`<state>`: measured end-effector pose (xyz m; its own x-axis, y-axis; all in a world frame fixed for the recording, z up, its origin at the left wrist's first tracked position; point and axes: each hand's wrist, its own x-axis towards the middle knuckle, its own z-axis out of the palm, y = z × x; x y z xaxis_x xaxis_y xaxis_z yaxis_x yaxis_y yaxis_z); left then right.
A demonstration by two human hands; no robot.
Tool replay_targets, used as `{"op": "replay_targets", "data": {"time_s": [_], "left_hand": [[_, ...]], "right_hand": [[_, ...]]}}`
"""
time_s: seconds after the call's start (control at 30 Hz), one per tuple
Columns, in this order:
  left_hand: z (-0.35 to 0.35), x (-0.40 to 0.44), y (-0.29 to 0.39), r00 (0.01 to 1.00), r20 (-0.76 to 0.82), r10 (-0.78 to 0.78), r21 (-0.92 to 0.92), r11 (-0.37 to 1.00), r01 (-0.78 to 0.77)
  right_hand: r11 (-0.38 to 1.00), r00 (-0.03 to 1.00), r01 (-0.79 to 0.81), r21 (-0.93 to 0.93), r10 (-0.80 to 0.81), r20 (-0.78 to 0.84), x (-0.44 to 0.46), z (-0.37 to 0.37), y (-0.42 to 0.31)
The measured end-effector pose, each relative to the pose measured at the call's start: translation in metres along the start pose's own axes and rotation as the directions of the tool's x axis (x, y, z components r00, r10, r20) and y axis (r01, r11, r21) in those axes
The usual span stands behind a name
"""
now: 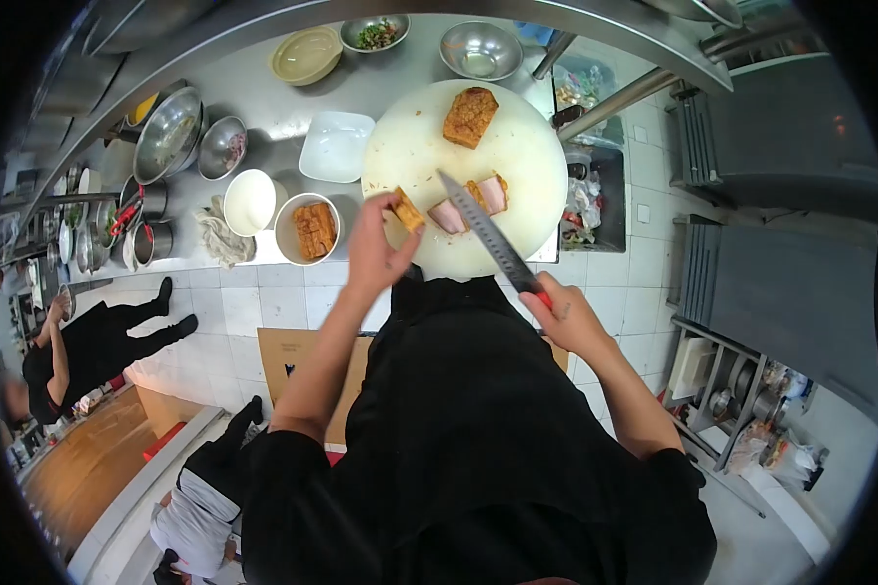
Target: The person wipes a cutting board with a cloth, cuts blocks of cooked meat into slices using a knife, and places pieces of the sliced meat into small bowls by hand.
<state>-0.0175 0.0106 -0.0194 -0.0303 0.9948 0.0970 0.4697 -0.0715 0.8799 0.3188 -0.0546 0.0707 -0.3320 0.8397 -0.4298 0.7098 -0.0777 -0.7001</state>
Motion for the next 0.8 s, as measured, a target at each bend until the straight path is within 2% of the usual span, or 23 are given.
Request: {"op": "replay_targets", "data": {"time_s": [0.07, 0.1, 0.17, 0.2, 0.27, 0.3, 0.37, 0.43, 0.47, 0.5, 0.53, 0.6, 0.63, 0.67, 0.77, 0.8], "left_hand": [[-0.027, 0.044, -0.004, 0.935, 0.129, 0.330, 0.279, 0.893, -0.354], [-0.035, 0.067, 0.001, 0.932, 0.132, 0.337, 0.280, 0.890, -0.361], [-0.046, 0.109, 0.009, 0.813, 0.454, 0.364, 0.470, 0.678, -0.565], [-0.048, 0.122, 0.006, 0.811, 0.453, 0.370, 0.471, 0.673, -0.570], [-0.051, 0.137, 0.003, 0.686, 0.594, 0.421, 0.440, 0.544, -0.715], [-0.053, 0.133, 0.008, 0.703, 0.613, 0.360, 0.439, 0.584, -0.683], [-0.040, 0.109, 0.006, 0.758, 0.466, 0.455, 0.334, 0.703, -0.627], [-0.009, 0.053, 0.010, 0.900, 0.272, 0.341, 0.184, 0.899, -0.396], [0.014, 0.028, 0.022, 0.943, 0.209, 0.259, 0.147, 0.945, -0.292], [0.029, 0.014, 0.039, 0.942, 0.181, 0.281, 0.147, 0.940, -0.308], [0.039, 0.010, 0.037, 0.944, 0.182, 0.277, 0.145, 0.941, -0.304], [0.056, 0.002, 0.026, 0.966, 0.169, 0.195, 0.275, 0.932, -0.236], [0.046, 0.009, 0.029, 0.975, 0.156, 0.155, 0.169, 0.969, -0.182], [0.032, 0.016, 0.031, 0.976, 0.151, 0.154, 0.170, 0.969, -0.179], [-0.019, 0.036, 0.018, 0.859, 0.454, 0.236, 0.183, 0.919, -0.349], [-0.031, 0.040, 0.022, 0.860, 0.454, 0.233, 0.188, 0.918, -0.348]], "right_hand": [[0.992, 0.992, -0.088, 0.096, 0.096, -0.085, -0.006, -0.008, -0.004], [0.977, 0.980, -0.164, 0.139, 0.177, -0.092, -0.005, -0.012, -0.008], [0.984, 0.976, -0.126, 0.125, 0.145, -0.162, -0.003, -0.009, 0.005], [0.991, 0.968, -0.089, 0.104, 0.111, -0.224, -0.003, -0.008, 0.010], [0.992, 0.961, -0.059, 0.114, 0.087, -0.262, -0.005, -0.009, 0.011], [0.993, 0.953, -0.054, 0.101, 0.082, -0.293, -0.007, -0.009, 0.015], [0.994, 0.939, -0.050, 0.100, 0.081, -0.333, -0.011, -0.009, 0.023], [0.978, 0.923, -0.159, 0.134, 0.196, -0.330, -0.015, -0.008, 0.031], [0.976, 0.922, -0.165, 0.140, 0.203, -0.330, -0.017, -0.007, 0.033], [0.970, 0.918, -0.195, 0.148, 0.234, -0.320, -0.018, -0.006, 0.036], [0.962, 0.914, -0.226, 0.154, 0.264, -0.308, -0.019, -0.007, 0.038], [0.966, 0.922, -0.218, 0.142, 0.251, -0.293, -0.022, -0.009, 0.038], [0.970, 0.930, -0.203, 0.133, 0.233, -0.283, -0.022, -0.011, 0.039], [0.971, 0.932, -0.200, 0.129, 0.229, -0.281, -0.021, -0.014, 0.040], [0.984, 0.940, -0.152, 0.090, 0.172, -0.296, -0.014, -0.021, 0.046], [0.987, 0.941, -0.159, 0.039, 0.163, -0.298, -0.011, -0.024, 0.050]]}}
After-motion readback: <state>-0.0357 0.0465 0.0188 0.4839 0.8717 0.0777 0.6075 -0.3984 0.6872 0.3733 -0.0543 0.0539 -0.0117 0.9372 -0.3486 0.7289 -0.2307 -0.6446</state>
